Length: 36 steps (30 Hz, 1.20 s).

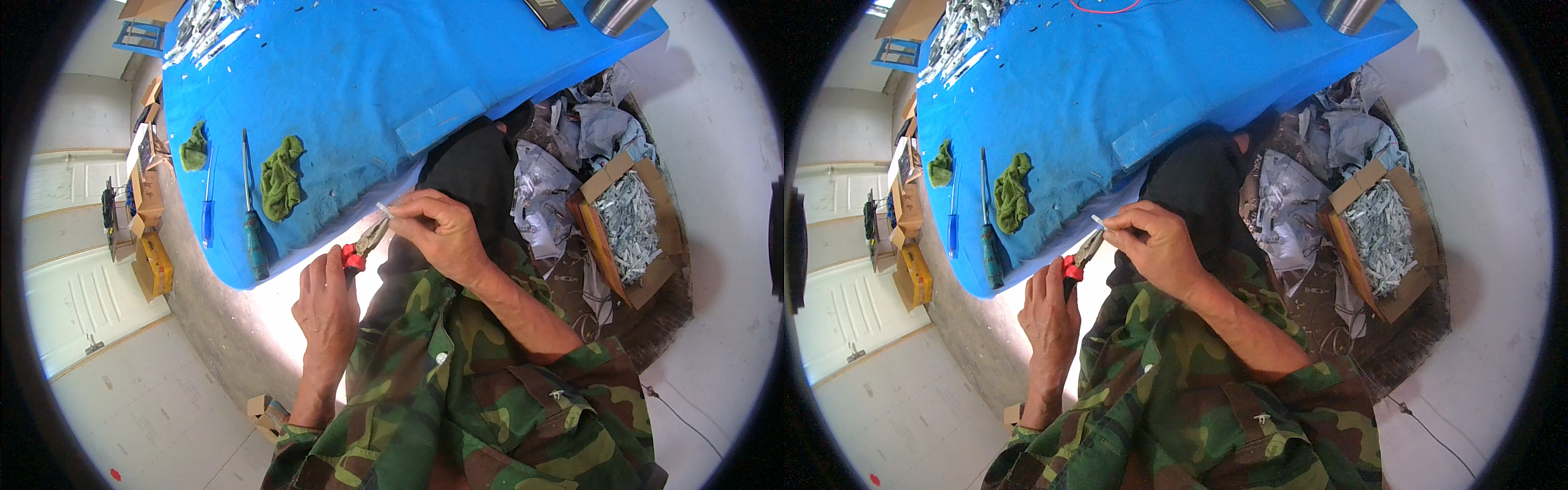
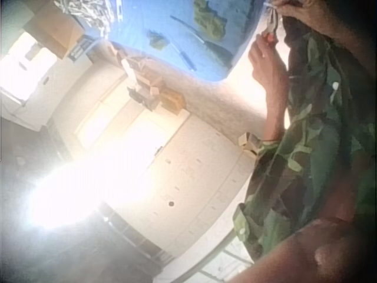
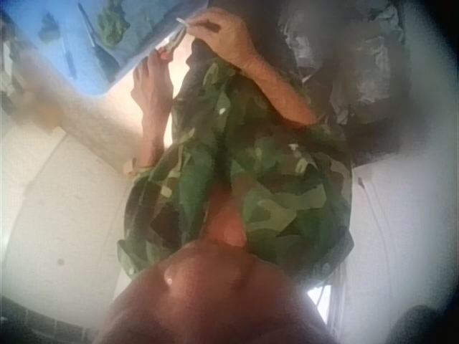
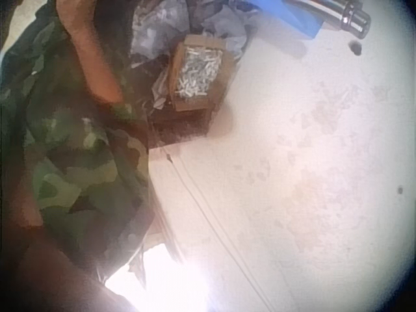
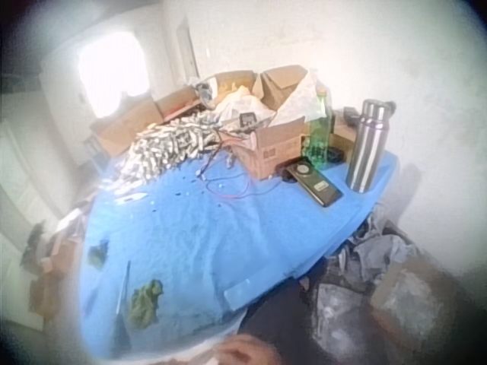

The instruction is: The person assembles small metal components by hand and with pliers over a blue table. They pick up a piece, manipulate it with their fingers, use the red-handled pliers to crimp or join the parts, and then set the assembled item aside.

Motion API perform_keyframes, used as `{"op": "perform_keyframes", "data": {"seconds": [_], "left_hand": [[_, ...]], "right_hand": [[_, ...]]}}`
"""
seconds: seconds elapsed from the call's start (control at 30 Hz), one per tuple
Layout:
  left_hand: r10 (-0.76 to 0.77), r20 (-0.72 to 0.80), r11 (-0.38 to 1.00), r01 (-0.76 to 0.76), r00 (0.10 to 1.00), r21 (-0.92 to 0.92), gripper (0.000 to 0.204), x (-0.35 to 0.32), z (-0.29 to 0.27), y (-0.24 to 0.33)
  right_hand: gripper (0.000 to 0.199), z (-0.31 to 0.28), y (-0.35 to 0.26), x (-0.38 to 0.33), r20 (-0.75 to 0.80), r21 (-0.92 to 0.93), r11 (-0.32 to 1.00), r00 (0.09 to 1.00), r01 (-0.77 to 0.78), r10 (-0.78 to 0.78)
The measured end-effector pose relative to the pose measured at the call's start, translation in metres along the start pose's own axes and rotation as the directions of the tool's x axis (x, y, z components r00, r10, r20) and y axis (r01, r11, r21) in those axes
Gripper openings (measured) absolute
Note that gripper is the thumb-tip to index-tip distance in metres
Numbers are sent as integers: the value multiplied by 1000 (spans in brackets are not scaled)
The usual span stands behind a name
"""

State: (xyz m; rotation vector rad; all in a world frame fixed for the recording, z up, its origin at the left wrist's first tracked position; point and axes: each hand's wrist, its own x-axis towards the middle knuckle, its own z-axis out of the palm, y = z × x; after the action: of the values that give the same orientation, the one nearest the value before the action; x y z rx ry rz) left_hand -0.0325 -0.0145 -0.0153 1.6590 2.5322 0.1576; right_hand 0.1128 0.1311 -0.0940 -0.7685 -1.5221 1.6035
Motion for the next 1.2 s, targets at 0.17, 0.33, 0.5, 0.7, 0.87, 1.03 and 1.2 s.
{"op": "perform_keyframes", "data": {"seconds": [0.17,0.33,0.5,0.7,0.87,1.03,1.2], "left_hand": [[17,-8,1000,-17,1000,0,47,2,-1,-1],[24,-12,1000,-25,1000,-8,44,0,2,-3],[62,-57,997,-65,996,-43,39,1,4,-4],[18,-43,989,-24,999,-146,35,2,5,-6],[-29,-76,978,12,997,-210,31,6,-5,-7],[-134,-170,913,54,976,-405,24,10,-20,-16],[-314,-209,896,216,926,-388,21,19,-40,-62]], "right_hand": [[13,0,1,1,0,1,1000,1000,-11,11],[12,3,0,0,-26,42,999,999,-19,20],[12,3,1,0,-31,95,995,999,-32,35],[10,2,1,-1,-7,243,959,989,-143,149],[15,-11,-10,1,93,484,810,940,-331,329],[18,-13,-13,2,130,559,757,938,-338,322],[18,-17,-15,3,167,605,713,932,-355,322]]}}
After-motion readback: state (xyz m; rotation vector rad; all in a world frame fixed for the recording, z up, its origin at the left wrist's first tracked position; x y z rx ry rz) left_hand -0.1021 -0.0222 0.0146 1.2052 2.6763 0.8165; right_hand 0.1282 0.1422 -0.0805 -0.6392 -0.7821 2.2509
